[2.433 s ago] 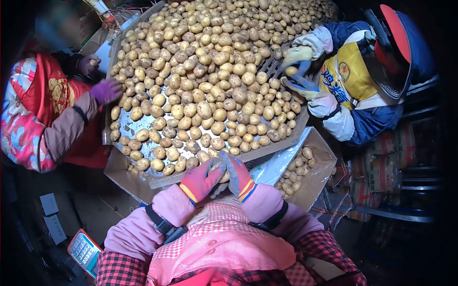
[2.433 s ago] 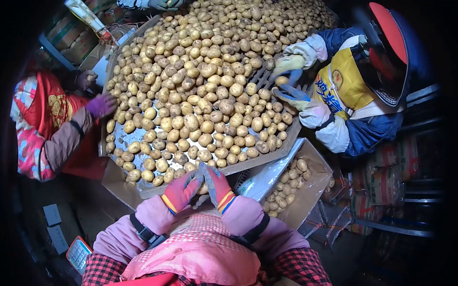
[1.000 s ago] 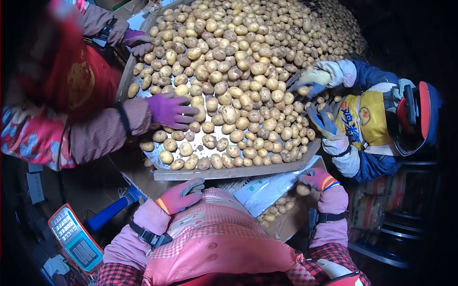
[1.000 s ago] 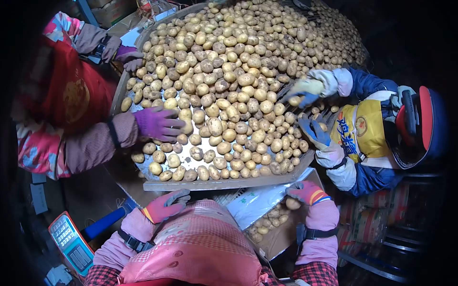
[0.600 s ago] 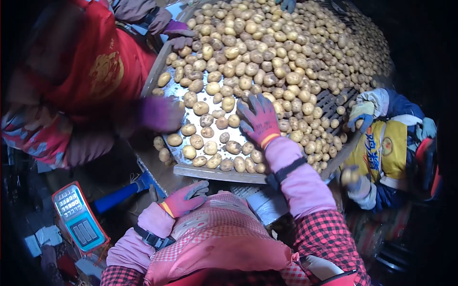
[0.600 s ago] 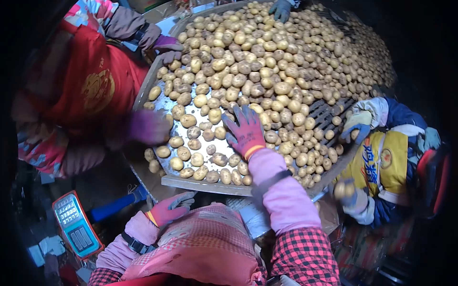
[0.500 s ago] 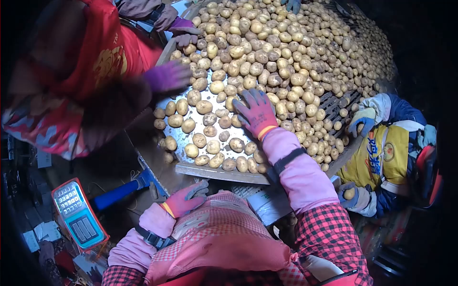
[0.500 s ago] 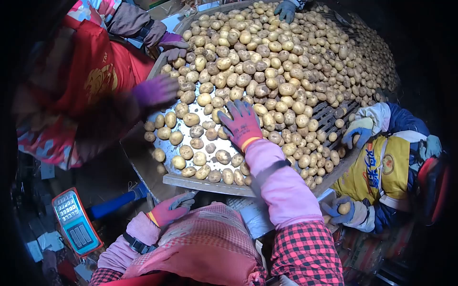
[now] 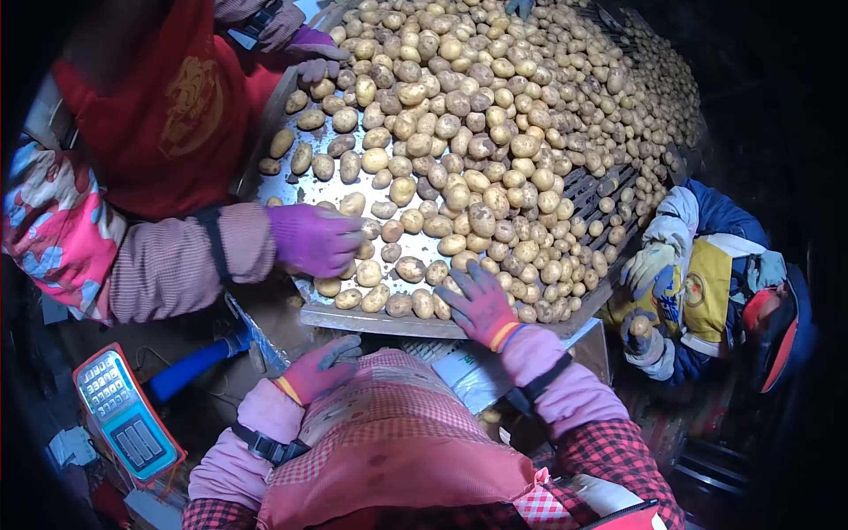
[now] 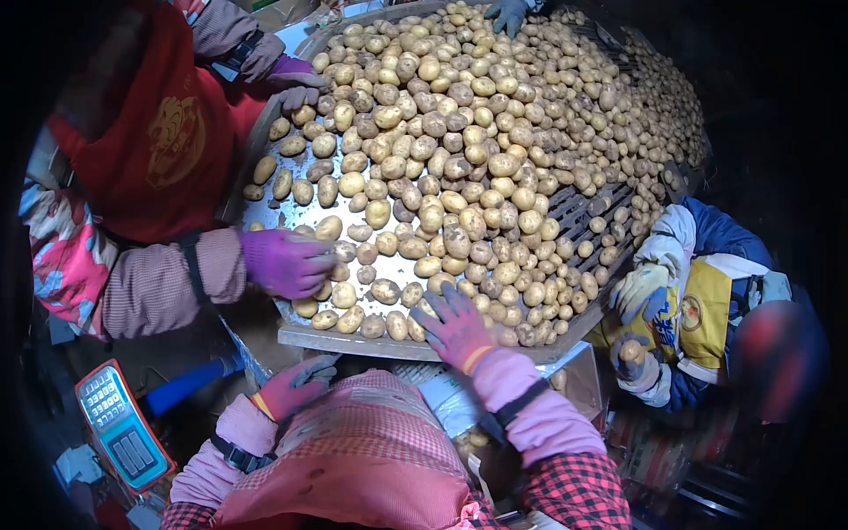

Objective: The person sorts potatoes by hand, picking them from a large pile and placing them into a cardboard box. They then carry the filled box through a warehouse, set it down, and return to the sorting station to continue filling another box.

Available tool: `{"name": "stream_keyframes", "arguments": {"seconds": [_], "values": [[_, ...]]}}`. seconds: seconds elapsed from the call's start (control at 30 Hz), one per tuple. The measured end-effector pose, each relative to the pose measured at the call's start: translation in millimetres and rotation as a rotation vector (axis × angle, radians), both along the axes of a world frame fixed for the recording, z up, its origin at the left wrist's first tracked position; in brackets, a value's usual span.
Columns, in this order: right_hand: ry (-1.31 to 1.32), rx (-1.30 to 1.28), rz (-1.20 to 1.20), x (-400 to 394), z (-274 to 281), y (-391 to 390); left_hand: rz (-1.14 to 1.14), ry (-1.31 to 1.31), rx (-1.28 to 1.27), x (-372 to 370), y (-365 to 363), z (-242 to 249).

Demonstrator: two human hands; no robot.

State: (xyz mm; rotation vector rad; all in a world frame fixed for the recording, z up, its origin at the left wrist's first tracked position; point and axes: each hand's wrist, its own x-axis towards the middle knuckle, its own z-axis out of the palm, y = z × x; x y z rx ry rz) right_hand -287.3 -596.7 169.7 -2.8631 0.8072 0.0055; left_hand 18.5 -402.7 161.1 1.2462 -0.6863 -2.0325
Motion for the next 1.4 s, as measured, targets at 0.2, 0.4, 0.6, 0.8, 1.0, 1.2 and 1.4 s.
{"name": "stream_keyframes", "arguments": {"seconds": [0.2, 0.4, 0.6, 0.8, 1.0, 1.2, 1.4], "values": [[-0.076, 0.023, 0.082, 81, -14, -25, -0.033, 0.001, 0.012, -15, -12, 3], [-0.333, -0.366, -0.069, 49, -9, -124, -0.120, -0.155, -0.070, -6, -18, 19], [-0.073, -0.875, -0.678, -37, 28, -175, -0.044, -0.236, -0.025, -5, -11, 27], [-0.219, -0.242, -0.177, 46, 5, -132, -0.025, -0.064, 0.062, -12, -6, 22], [-0.020, -0.412, -0.487, 25, 13, -136, 0.284, -0.071, 0.050, 17, 26, -7], [0.127, -0.292, -0.625, 103, -10, -135, 0.086, -0.138, -0.069, 0, 28, 9], [0.189, -0.175, -0.671, 109, -24, -116, 0.132, -0.382, -0.082, 14, 50, -2]]}}
